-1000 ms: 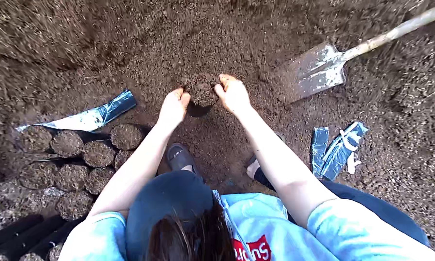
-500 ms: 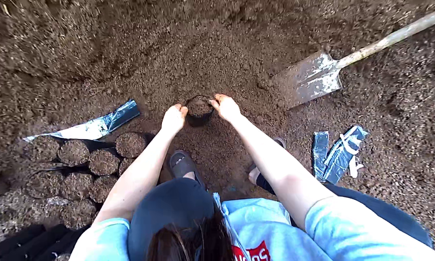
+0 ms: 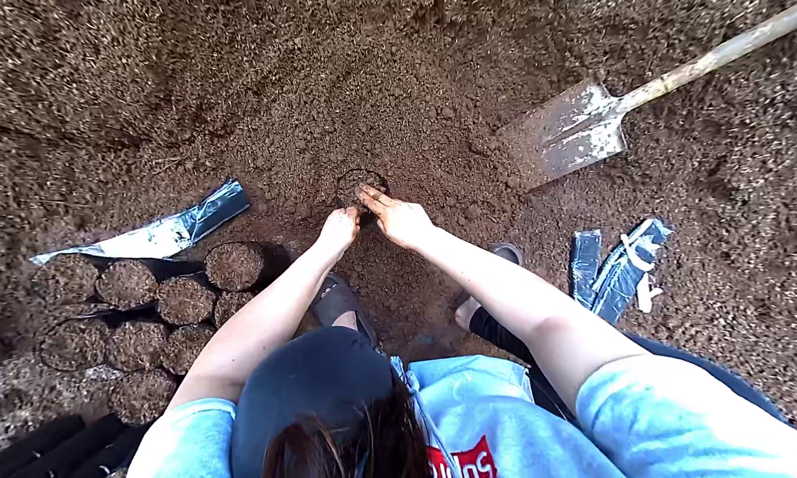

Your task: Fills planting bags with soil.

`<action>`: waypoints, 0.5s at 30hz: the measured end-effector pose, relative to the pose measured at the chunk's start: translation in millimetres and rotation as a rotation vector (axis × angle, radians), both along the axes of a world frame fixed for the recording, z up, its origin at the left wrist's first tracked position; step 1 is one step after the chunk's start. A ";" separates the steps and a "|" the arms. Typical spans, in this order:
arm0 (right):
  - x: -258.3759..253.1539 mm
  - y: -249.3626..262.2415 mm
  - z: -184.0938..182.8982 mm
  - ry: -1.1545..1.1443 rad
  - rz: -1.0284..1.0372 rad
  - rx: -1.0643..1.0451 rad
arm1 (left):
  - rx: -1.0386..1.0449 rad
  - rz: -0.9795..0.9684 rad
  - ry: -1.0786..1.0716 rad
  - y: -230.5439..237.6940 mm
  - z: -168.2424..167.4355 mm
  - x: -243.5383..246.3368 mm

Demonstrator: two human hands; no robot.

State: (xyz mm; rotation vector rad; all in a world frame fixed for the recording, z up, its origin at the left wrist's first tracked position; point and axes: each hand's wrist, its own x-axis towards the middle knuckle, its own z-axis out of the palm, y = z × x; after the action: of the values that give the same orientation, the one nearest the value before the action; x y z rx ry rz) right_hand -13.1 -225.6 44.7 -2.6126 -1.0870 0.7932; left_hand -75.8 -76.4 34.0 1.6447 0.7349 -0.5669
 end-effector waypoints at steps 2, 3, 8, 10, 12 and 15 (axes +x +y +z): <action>0.6 4.3 1.9 -0.025 0.031 -0.026 | 0.005 0.041 -0.049 -2.2 0.2 -3.4; 1.0 4.8 0.1 -0.042 0.043 -0.021 | 0.007 0.053 -0.065 -3.6 -0.6 -4.5; 5.8 13.0 6.6 -0.022 0.080 -0.103 | 0.066 -0.035 -0.105 -0.7 -3.6 -1.7; 18.4 14.9 20.2 0.060 0.105 -0.136 | 0.075 -0.155 -0.096 11.6 1.2 1.4; 32.7 7.1 27.6 0.109 0.068 -0.004 | 0.130 -0.217 -0.076 24.4 2.1 2.5; 47.5 -7.5 30.0 0.093 -0.198 0.316 | 0.260 -0.181 -0.009 43.6 6.8 8.9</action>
State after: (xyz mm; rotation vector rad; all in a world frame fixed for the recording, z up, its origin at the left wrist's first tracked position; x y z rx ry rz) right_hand 34.4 -233.1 74.7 -2.3468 -0.8343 0.6344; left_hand -67.0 -32.8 40.8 1.9673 0.6790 -0.6111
